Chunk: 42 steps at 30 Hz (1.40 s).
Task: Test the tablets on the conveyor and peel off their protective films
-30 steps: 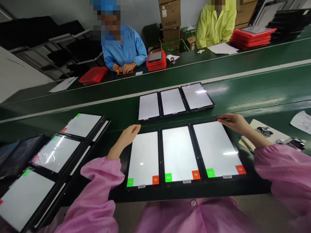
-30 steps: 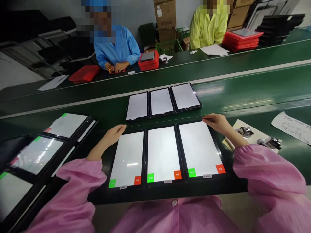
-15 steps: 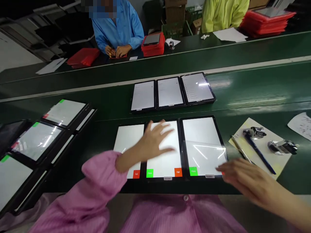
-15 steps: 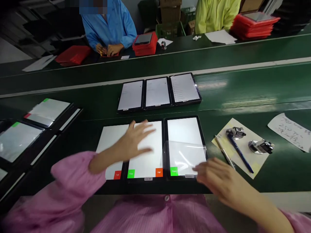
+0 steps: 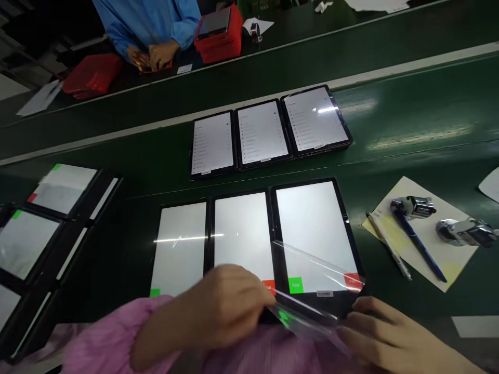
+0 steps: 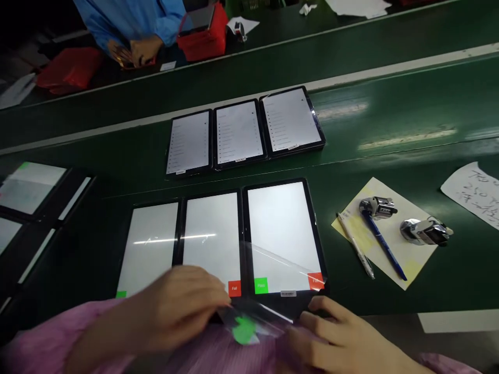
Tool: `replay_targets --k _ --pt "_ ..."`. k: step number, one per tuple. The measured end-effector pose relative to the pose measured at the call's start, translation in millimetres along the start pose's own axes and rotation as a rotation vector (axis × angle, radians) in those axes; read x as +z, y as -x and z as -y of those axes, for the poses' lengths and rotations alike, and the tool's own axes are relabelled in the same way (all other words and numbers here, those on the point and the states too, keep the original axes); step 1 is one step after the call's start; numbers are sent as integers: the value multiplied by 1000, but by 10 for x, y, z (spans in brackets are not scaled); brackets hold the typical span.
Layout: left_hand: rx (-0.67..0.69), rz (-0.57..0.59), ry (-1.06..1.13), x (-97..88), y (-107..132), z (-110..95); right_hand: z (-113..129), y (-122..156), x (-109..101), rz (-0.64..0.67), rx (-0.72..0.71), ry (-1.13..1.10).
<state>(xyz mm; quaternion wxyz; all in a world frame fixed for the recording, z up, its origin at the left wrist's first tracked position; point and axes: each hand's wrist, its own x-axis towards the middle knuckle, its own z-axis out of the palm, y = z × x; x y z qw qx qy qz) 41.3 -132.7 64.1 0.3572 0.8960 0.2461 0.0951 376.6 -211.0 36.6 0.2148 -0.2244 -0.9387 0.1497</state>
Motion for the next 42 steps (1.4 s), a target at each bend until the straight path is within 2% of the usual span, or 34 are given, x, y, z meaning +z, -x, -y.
replay_targets --k 2,4,6,8,11,13,15,17,18,20,22,24,27,29,31,33,36,42 --pt "-42 -47 18 -250 -40 153 -49 23 20 -76 71 91" --pt "-48 -114 -12 -387 -121 309 -94 30 1 -118 170 161" --pt "-45 -207 -84 -422 -233 459 -133 31 -56 -90 175 184" --pt "-64 -229 -119 -399 -375 592 -168 27 -129 -67 123 192" --pt "-131 -126 -59 -347 -637 739 -261 -30 -208 -81 121 239" --pt "-177 -65 -66 -332 -819 806 -406 -129 -226 -64 113 255" --pt "-207 0 -110 -343 -962 856 -649 -278 -223 -67 92 202" --pt "-209 12 -156 -380 -1015 885 -977 -454 -206 -144 118 54" --pt "-209 -27 -188 -404 -995 885 -1158 -542 -198 -198 161 -52" --pt "-209 -200 -289 -445 -845 845 -1507 -697 -192 -285 260 -117" --pt "-187 -379 -416 -452 -564 753 -1789 -806 -207 -390 379 -140" --pt "-127 -438 -541 -400 -201 623 -1963 -865 -239 -498 516 -202" --pt "-62 -334 -614 -207 344 420 -2036 -892 -294 -610 674 -313" --pt "-83 -216 -575 -31 620 319 -2009 -894 -322 -650 710 -347" --pt "-112 -121 -558 132 796 268 -1966 -894 -341 -661 709 -362" --pt "-122 -89 -588 245 885 261 -1929 -891 -352 -656 705 -371" --pt "-107 -125 -615 298 911 282 -1893 -867 -353 -664 687 -373" --pt "-8 -155 -645 137 812 231 -1824 -767 -308 -715 649 -360"
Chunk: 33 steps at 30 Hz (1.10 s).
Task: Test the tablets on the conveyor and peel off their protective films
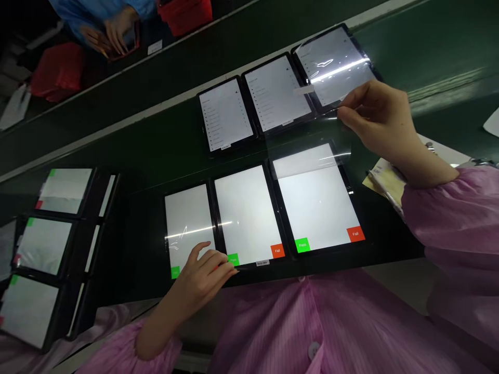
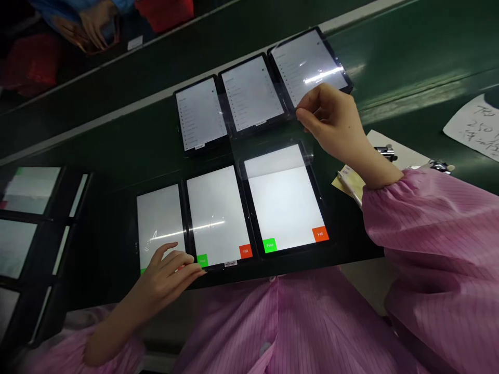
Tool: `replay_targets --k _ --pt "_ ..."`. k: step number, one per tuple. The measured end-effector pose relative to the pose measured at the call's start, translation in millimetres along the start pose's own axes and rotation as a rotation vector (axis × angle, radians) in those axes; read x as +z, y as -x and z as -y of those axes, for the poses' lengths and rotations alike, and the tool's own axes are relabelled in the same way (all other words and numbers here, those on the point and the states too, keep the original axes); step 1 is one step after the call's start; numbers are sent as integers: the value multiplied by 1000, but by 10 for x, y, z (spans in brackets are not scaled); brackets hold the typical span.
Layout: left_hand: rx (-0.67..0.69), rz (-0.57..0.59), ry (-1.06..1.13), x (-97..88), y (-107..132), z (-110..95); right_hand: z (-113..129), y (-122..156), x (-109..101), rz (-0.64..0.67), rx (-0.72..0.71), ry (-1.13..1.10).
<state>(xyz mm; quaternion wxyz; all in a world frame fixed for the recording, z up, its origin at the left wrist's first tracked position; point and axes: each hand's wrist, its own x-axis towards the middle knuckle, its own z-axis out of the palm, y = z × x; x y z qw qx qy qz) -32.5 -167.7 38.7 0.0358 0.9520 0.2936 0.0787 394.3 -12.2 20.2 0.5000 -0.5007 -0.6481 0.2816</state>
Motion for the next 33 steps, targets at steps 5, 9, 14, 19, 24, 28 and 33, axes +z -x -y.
replay_targets --k 5,9,14,19,24,28,33 --pt "7 -210 -192 -142 -250 422 65 82 -17 -10 -7 0" --pt "-193 -426 -258 -168 -583 1065 143 162 -49 -23 0 17" --pt "-372 -473 -93 -248 -963 1588 266 422 -75 -26 41 58" --pt "-391 -483 -36 -392 -1062 1577 501 834 -70 -55 107 45" --pt "-345 -515 -13 -467 -1032 1431 617 1207 -80 442 84 198" --pt "-302 -514 46 -533 -1013 1362 704 1407 212 554 -254 449" --pt "-211 -563 83 -640 -927 1306 857 1513 550 580 -439 595"
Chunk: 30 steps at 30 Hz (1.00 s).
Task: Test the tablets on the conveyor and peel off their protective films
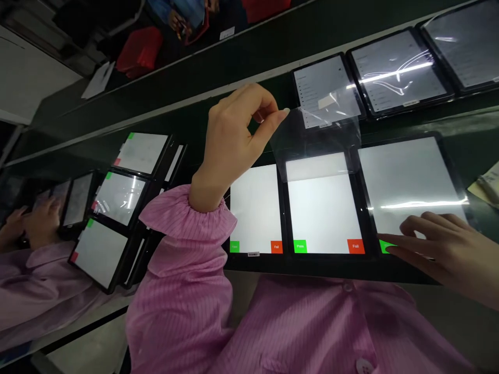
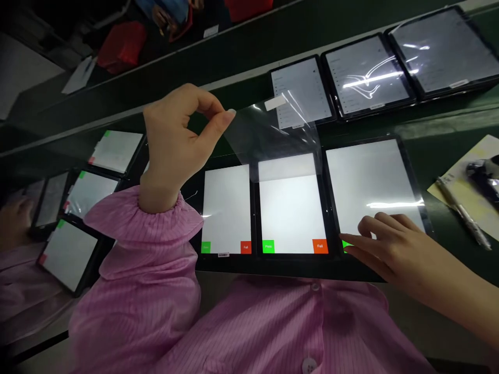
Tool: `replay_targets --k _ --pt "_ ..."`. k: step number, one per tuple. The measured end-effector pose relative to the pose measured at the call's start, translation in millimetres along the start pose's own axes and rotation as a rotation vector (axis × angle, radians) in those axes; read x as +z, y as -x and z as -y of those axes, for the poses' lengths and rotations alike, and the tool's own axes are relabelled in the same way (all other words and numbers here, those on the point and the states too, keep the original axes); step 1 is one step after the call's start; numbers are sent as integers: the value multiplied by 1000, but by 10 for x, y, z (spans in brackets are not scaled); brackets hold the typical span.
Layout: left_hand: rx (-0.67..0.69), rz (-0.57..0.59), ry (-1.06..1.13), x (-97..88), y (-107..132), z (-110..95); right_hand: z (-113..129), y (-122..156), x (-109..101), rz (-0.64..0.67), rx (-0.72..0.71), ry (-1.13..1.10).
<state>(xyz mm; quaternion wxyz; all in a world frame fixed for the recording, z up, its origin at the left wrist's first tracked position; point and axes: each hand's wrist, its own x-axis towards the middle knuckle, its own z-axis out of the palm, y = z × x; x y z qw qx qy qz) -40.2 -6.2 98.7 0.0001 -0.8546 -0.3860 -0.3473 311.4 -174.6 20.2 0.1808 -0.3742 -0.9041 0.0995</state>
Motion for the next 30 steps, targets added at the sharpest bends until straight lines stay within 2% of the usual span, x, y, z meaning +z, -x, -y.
replay_targets --k 3,6,9,12,13,15,17,19,21,23,25,28,30 --pt "33 -46 107 -79 109 -16 -45 -98 -17 7 207 -112" --pt "-25 37 301 -114 351 -63 -215 -353 -45 1 510 -352" --pt "32 288 596 -87 740 -217 -398 -733 -25 135 758 -666" --pt "158 569 636 -25 1159 -413 -440 -1062 54 299 748 -690" --pt "194 617 599 -3 1266 -441 -396 -1137 92 301 705 -653" --pt "217 615 535 35 1389 -382 -213 -1226 179 179 498 -498" --pt "149 512 461 51 1389 -161 57 -1235 258 10 131 -246" --pt "12 382 306 19 1321 149 327 -1169 299 -98 -212 -15" --pt "-108 338 106 -78 1280 418 511 -1045 275 -98 -367 107" --pt "-138 353 -28 -231 1341 533 581 -896 186 -49 -449 220" --pt "-88 369 -42 -400 1522 465 563 -749 69 24 -559 325" --pt "-73 408 41 -591 1917 169 492 -538 -29 153 -715 388" --pt "-89 428 61 -645 2165 -20 469 -387 11 152 -682 372"
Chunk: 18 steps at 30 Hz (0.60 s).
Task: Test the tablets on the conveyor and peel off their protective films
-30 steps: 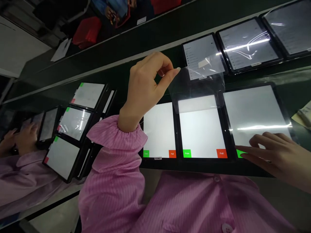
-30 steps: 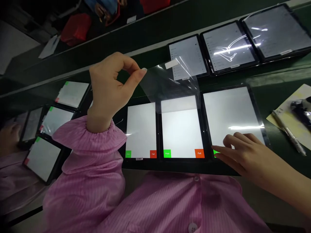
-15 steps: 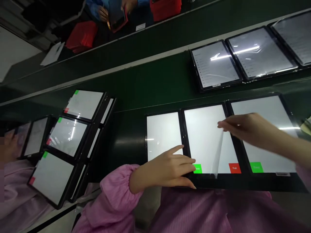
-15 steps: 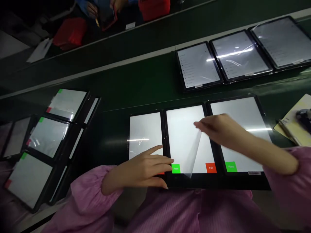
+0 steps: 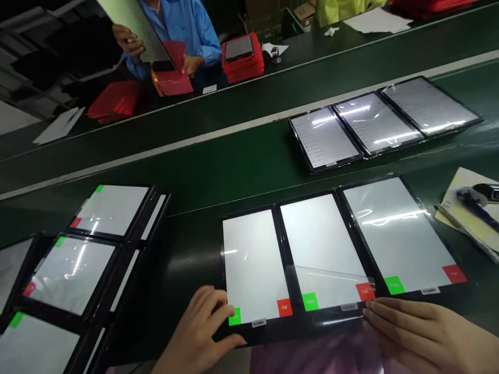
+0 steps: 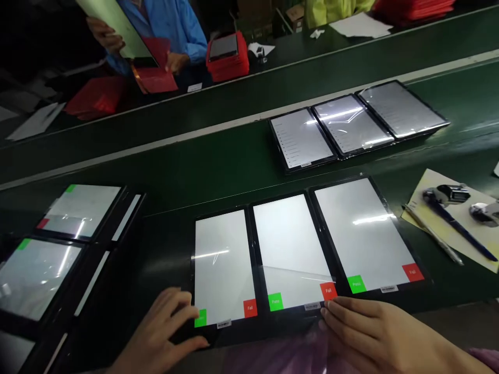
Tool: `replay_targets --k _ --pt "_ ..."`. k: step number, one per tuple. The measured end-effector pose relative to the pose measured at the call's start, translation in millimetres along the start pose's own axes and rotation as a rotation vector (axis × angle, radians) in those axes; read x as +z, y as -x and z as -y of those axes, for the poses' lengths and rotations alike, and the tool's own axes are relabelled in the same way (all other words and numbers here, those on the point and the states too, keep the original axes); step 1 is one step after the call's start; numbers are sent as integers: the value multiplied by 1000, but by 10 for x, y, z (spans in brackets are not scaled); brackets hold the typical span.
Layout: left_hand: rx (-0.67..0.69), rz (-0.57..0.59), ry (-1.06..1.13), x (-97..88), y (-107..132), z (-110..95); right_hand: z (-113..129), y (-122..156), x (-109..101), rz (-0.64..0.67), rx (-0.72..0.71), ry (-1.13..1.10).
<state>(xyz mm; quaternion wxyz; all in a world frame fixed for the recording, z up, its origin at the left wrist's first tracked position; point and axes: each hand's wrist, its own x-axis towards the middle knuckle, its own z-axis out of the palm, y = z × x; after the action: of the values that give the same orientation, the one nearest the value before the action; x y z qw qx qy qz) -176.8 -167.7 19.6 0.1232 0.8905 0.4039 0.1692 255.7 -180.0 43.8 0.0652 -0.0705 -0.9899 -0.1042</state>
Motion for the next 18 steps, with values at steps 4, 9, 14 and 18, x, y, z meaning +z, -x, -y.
replay_targets --k 4,9,14,18 --pt "-29 -67 -52 131 244 -164 252 144 176 -219 332 -67" --pt "15 -134 -100 132 257 -199 363 187 186 -286 407 -201" --pt "26 -141 -82 116 266 -218 433 223 123 -302 393 -165" --pt "122 -116 -142 132 232 -232 526 239 107 -282 377 -128"
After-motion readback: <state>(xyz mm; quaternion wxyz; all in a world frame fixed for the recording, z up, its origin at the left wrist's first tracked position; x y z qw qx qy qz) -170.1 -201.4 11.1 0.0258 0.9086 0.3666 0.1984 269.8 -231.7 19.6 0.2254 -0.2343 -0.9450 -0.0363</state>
